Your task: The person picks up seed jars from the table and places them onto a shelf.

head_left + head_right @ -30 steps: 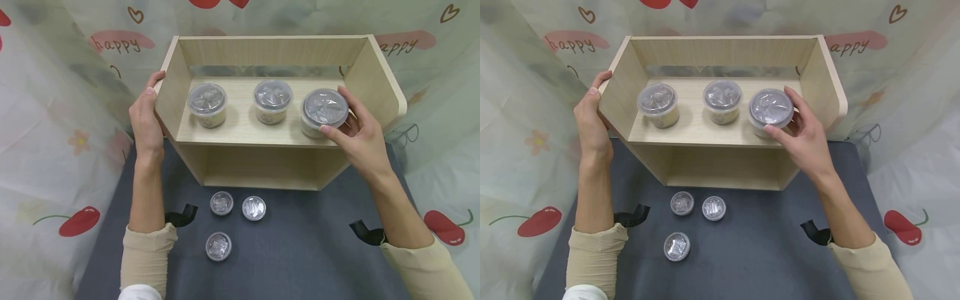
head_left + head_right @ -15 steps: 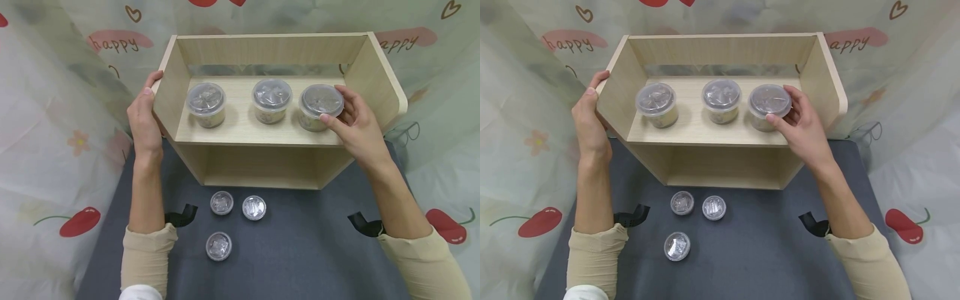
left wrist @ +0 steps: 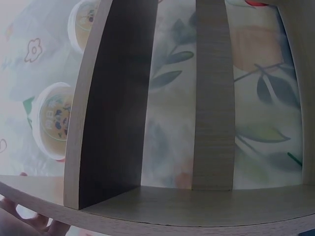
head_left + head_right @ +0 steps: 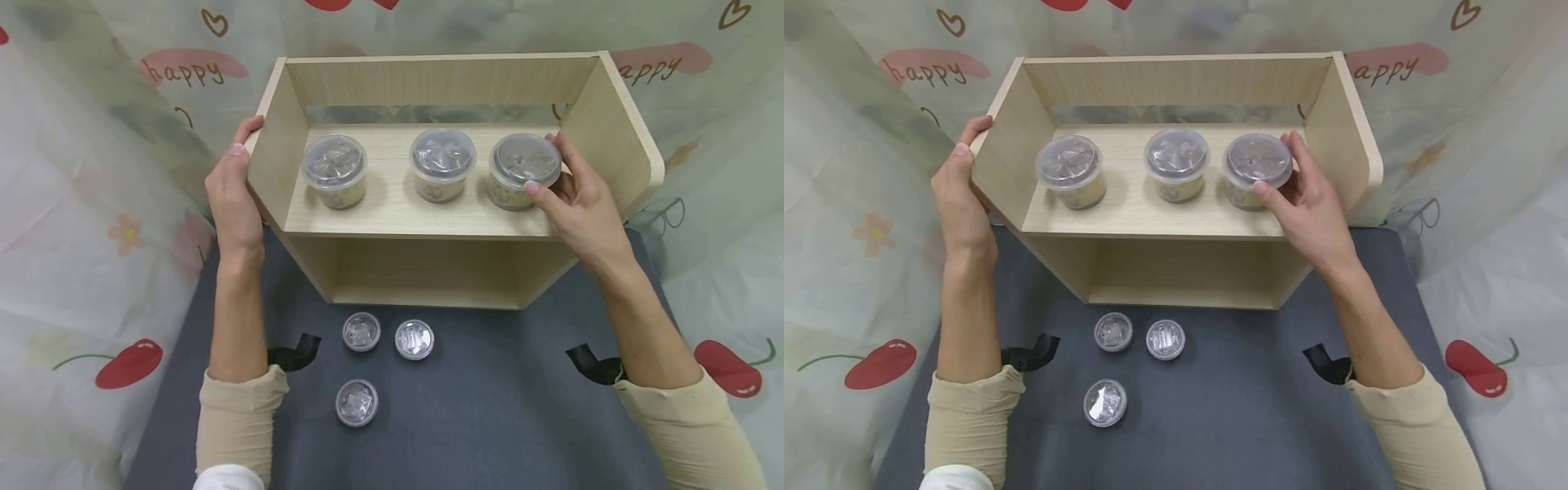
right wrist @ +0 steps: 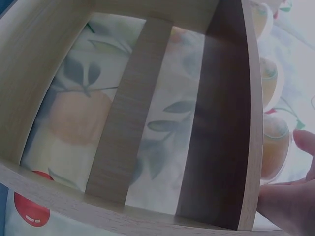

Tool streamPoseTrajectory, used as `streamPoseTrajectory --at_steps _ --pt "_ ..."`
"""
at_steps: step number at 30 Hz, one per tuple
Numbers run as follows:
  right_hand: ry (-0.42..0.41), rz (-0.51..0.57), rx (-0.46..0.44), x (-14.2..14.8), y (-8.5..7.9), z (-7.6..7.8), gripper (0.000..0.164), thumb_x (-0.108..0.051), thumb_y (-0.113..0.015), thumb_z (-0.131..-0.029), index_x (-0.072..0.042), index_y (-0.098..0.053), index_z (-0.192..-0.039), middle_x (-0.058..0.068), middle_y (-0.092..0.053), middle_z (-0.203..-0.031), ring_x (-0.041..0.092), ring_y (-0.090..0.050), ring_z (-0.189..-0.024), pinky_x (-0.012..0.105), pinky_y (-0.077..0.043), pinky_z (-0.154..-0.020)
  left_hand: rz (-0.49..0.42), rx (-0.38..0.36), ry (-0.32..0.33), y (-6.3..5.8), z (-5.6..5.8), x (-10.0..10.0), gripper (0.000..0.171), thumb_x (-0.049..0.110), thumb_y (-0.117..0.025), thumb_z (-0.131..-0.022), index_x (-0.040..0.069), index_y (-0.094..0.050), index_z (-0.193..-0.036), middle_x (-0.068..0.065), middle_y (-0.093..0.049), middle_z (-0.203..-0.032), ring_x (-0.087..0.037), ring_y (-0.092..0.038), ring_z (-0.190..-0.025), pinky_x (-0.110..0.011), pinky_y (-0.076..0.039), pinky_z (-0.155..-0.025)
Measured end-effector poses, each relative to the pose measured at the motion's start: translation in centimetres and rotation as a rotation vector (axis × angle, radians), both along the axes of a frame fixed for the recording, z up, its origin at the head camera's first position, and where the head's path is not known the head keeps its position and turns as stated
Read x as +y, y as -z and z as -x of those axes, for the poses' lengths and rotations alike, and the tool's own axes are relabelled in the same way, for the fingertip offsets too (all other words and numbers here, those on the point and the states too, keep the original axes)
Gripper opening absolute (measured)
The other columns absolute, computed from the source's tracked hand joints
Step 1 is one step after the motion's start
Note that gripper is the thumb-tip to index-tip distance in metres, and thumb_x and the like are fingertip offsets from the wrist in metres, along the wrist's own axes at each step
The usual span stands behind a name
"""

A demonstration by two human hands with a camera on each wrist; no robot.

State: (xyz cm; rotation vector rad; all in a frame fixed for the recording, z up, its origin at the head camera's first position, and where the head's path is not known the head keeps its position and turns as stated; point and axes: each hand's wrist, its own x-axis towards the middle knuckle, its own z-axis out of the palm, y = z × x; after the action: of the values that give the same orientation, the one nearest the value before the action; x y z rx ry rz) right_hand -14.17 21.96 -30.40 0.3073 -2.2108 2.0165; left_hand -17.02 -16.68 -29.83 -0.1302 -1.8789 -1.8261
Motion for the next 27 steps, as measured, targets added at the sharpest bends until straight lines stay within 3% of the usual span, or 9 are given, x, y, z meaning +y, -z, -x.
streamPoseTrajectory --at_steps 6,8,14,22,27 --pt "0.013 0.098 0.080 -0.2 -0.3 -0.2 0.082 0.008 -0.064 -0.089 -0.003 -0.019 -0.157 0.015 -0.024 -0.160 0.028 -0.030 -0.145 0.024 -0.025 -0.115 -0.061 -0.017 0.050 0.0 -0.2 -0.1 0.037 0.026 -0.040 -0.105 0.021 -0.067 -0.130 0.000 -0.064 -0.131 -0.020 -0.057 -0.096 -0.026 -0.043 -0.078" --pt "0.035 0.078 0.112 -0.3 -0.6 -0.4 0.082 0.008 -0.065 -0.088 -0.004 -0.022 -0.157 0.014 -0.027 -0.159 0.027 -0.031 -0.145 0.025 -0.024 -0.116 -0.077 -0.025 0.075 0.1 -0.4 -0.3 0.037 0.027 -0.041 -0.106 0.021 -0.065 -0.133 0.000 -0.062 -0.134 -0.020 -0.056 -0.105 -0.026 -0.043 -0.085" --pt "0.082 0.009 0.188 -0.5 -1.7 -1.1 0.079 0.007 -0.066 -0.087 -0.007 -0.029 -0.155 0.012 -0.035 -0.155 0.025 -0.035 -0.142 0.028 -0.025 -0.117 -0.100 -0.053 0.126 -0.1 -0.9 -0.7 0.036 0.029 -0.045 -0.106 0.021 -0.061 -0.138 -0.005 -0.060 -0.136 -0.023 -0.059 -0.107 -0.028 -0.046 -0.084" --pt "0.101 -0.055 0.260 -0.6 -2.9 -1.9 0.074 0.012 -0.063 -0.086 -0.003 -0.034 -0.153 0.014 -0.041 -0.152 0.026 -0.038 -0.141 0.030 -0.027 -0.116 -0.082 -0.028 0.082 -0.7 -1.4 -1.2 0.031 0.019 -0.055 -0.102 0.012 -0.067 -0.130 -0.010 -0.063 -0.127 -0.022 -0.059 -0.099 -0.028 -0.046 -0.080" --pt "0.154 -0.108 0.326 -0.6 -3.5 -2.5 0.065 0.015 -0.060 -0.087 -0.001 -0.043 -0.148 0.012 -0.046 -0.148 0.026 -0.043 -0.137 0.034 -0.030 -0.115 -0.056 0.016 0.052 -0.8 -2.4 -1.0 0.030 0.012 -0.055 -0.101 0.008 -0.067 -0.128 -0.013 -0.064 -0.122 -0.024 -0.060 -0.101 -0.028 -0.047 -0.079"
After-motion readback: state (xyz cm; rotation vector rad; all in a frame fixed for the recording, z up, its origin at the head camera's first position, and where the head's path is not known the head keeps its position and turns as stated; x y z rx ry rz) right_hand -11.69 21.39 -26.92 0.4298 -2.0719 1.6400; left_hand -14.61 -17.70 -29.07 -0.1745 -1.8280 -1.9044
